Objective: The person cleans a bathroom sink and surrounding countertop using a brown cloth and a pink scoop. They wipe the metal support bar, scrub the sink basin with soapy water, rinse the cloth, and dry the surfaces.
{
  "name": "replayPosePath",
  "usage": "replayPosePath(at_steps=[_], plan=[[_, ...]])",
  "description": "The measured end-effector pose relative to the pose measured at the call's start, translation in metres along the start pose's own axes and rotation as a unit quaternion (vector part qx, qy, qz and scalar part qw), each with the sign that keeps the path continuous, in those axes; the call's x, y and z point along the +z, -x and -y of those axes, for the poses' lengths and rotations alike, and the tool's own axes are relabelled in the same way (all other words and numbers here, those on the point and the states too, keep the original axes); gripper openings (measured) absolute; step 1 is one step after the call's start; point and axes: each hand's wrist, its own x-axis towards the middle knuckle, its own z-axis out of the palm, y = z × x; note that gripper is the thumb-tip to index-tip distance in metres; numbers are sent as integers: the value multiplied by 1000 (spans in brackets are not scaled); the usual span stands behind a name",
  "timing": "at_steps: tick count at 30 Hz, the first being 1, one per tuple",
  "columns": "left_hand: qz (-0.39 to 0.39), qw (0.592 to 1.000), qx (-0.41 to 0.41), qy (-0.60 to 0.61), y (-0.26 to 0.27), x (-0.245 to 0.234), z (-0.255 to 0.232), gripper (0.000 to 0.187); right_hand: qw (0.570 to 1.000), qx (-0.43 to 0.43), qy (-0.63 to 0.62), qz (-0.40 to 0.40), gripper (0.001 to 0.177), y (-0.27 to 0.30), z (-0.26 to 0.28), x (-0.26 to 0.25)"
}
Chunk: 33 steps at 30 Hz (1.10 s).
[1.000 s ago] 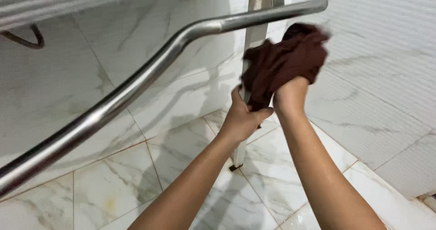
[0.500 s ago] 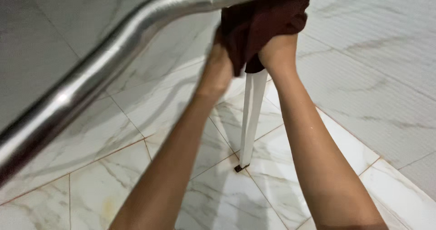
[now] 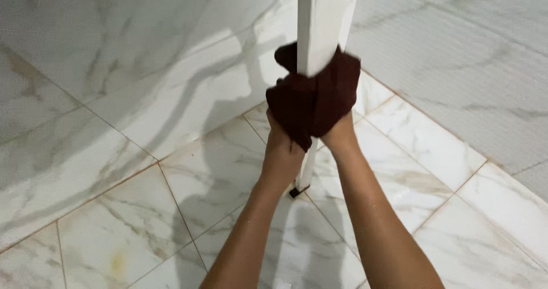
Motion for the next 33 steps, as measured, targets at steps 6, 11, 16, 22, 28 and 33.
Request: replayPosePath(at_steps=[6,11,16,22,28,33], plan=[[-37,995,30,-85,41,25,78,62,999,-8,-21,41,41,69,16,12],[-43,996,-35,-64,64,30,114,61,990,73,-38,117,35,129,-2,30],[35,975,-212,-61,87,23,136,51,979,157,-17,128,30,182,-13,45],[56,958,-272,-74,116,35,173,54,918,329,-76,209,27,235,-37,65],[103,928,-343,-105,146,37,188,44,918,299,-51,256,39,315,-99,85],[105,928,-353,-53,167,26,142,41,874,300,-27,382,45,322,-102,46]])
